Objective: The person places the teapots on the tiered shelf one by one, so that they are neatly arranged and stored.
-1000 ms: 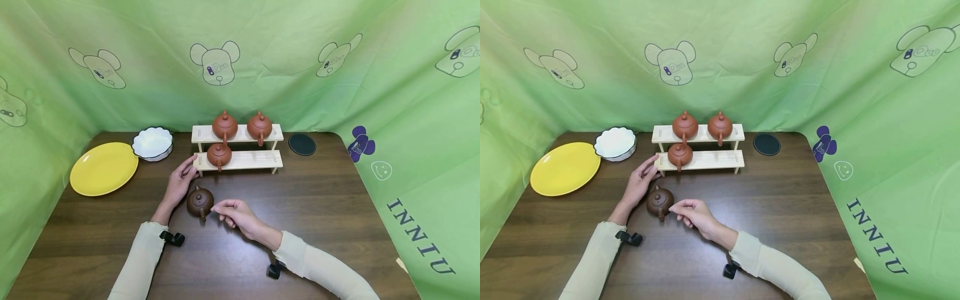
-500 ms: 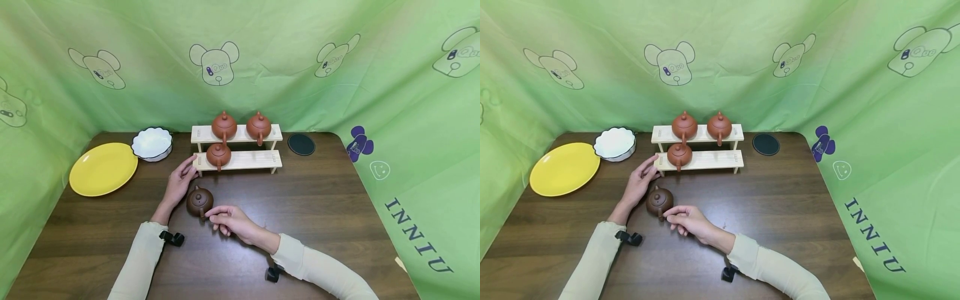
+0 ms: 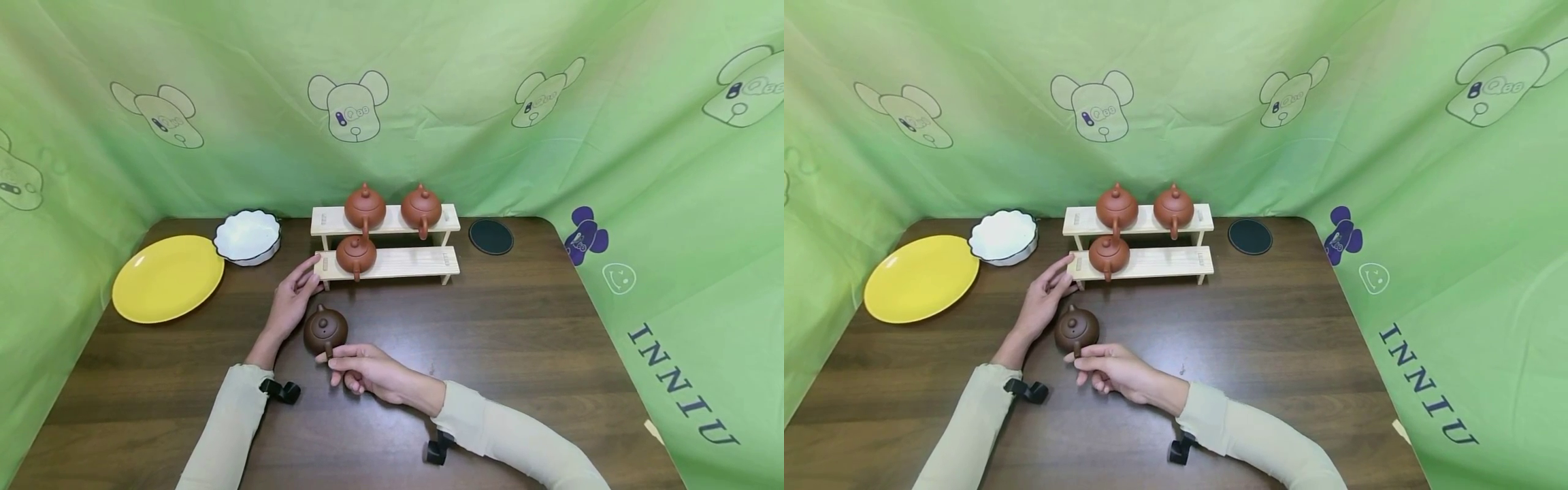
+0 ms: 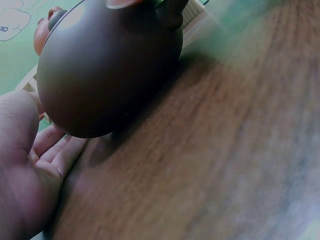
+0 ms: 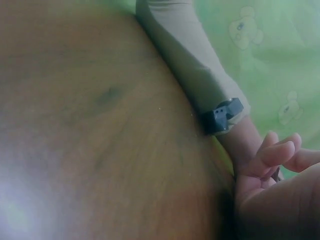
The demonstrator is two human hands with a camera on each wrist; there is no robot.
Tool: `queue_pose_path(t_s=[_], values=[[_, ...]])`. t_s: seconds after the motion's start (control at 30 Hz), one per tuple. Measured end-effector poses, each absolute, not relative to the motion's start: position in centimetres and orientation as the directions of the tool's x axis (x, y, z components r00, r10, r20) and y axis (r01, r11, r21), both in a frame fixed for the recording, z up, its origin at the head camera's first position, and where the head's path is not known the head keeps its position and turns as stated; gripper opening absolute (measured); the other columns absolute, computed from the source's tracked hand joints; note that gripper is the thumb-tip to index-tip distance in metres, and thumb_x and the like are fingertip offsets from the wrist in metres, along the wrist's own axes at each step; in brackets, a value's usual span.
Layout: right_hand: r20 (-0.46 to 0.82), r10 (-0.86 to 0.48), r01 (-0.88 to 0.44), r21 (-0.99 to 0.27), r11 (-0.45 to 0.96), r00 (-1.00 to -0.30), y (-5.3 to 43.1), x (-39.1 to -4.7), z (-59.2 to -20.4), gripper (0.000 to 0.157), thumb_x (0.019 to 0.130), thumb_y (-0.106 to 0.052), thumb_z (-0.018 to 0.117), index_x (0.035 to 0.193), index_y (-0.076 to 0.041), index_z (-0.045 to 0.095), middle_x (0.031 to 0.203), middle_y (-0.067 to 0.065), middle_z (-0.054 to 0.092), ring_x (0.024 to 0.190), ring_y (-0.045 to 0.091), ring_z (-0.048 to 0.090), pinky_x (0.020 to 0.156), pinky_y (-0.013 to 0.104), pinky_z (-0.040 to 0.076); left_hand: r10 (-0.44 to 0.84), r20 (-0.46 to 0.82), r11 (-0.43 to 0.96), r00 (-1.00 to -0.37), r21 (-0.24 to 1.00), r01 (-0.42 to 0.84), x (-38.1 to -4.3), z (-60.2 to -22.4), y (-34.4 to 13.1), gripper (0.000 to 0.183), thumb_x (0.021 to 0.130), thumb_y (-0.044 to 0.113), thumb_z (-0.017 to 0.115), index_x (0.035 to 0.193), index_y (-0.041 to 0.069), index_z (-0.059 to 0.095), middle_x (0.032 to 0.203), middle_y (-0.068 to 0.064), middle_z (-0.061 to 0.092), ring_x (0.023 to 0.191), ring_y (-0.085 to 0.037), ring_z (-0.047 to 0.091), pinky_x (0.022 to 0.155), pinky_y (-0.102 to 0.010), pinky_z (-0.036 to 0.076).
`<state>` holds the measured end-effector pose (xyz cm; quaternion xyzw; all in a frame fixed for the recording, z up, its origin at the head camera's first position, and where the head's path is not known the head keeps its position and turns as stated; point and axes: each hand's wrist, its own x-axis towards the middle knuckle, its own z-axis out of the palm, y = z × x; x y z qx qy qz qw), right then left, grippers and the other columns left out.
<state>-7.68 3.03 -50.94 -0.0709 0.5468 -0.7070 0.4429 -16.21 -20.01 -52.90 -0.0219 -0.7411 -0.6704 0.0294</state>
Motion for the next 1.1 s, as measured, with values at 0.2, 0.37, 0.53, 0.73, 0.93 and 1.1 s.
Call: queue_pose_path(t_s=[0.2,0.37,0.53,0.73,0.93,1.1], values=[[-0.377,-0.682,0.524,-0.852,-0.009,-0.626,2.60,-7.69,-51.09,0.035,0.112,-0.014,0.065,0.139,0.008,0.070,0.079,-0.004,0.068,0.056,0.001,0.048,0.050,0.012,0.038,-0.008,0.076,0.096,-0.997,0.993,0.075,-16.15,-52.89,-19.97,0.048,0.117,0.014,0.058,0.165,0.009,0.054,0.163,-0.021,0.056,0.116,0.006,0.070,0.103,-0.020,0.063],[-0.384,-0.676,0.521,-0.854,0.001,-0.629,2.56,-7.91,-50.79,0.036,0.113,-0.016,0.064,0.137,0.009,0.071,0.078,-0.004,0.068,0.054,0.001,0.048,0.048,0.012,0.039,-0.005,0.079,0.103,-0.997,0.992,0.078,-16.11,-52.79,-19.95,0.048,0.117,0.014,0.058,0.165,0.009,0.054,0.164,-0.020,0.055,0.119,0.004,0.069,0.103,-0.021,0.063],[-0.395,-0.673,0.517,-0.856,0.022,-0.625,2.53,-8.19,-50.54,0.035,0.113,-0.017,0.065,0.135,0.009,0.074,0.077,-0.005,0.070,0.053,0.001,0.048,0.047,0.011,0.038,-0.006,0.080,0.107,-0.997,0.991,0.079,-16.09,-52.93,-20.09,0.048,0.118,0.014,0.058,0.166,0.009,0.053,0.164,-0.020,0.055,0.118,0.004,0.069,0.103,-0.020,0.063],[-0.398,-0.666,0.519,-0.855,0.018,-0.631,2.47,-8.30,-50.43,0.035,0.112,-0.017,0.066,0.133,0.010,0.075,0.074,-0.005,0.068,0.054,0.000,0.047,0.049,0.011,0.038,-0.008,0.075,0.103,-0.997,0.992,0.074,-16.17,-52.95,-20.12,0.048,0.117,0.015,0.059,0.165,0.010,0.054,0.164,-0.019,0.055,0.118,0.004,0.069,0.102,-0.021,0.063],[-0.398,-0.661,0.529,-0.849,0.002,-0.636,2.54,-8.37,-50.58,0.035,0.111,-0.016,0.066,0.133,0.011,0.075,0.072,-0.006,0.067,0.055,0.000,0.046,0.050,0.011,0.036,-0.011,0.068,0.109,-0.998,0.992,0.066,-16.21,-52.88,-20.04,0.048,0.117,0.015,0.059,0.165,0.010,0.054,0.162,-0.021,0.057,0.116,0.005,0.070,0.102,-0.021,0.063],[-0.391,-0.654,0.512,-0.859,0.006,-0.648,2.76,-8.30,-50.56,0.036,0.110,-0.015,0.067,0.132,0.012,0.074,0.070,-0.006,0.067,0.054,0.000,0.045,0.049,0.011,0.033,-0.008,0.071,0.110,-0.997,0.992,0.070,-16.15,-52.91,-20.02,0.048,0.118,0.015,0.058,0.165,0.011,0.054,0.162,-0.020,0.057,0.117,0.005,0.069,0.104,-0.021,0.063]])
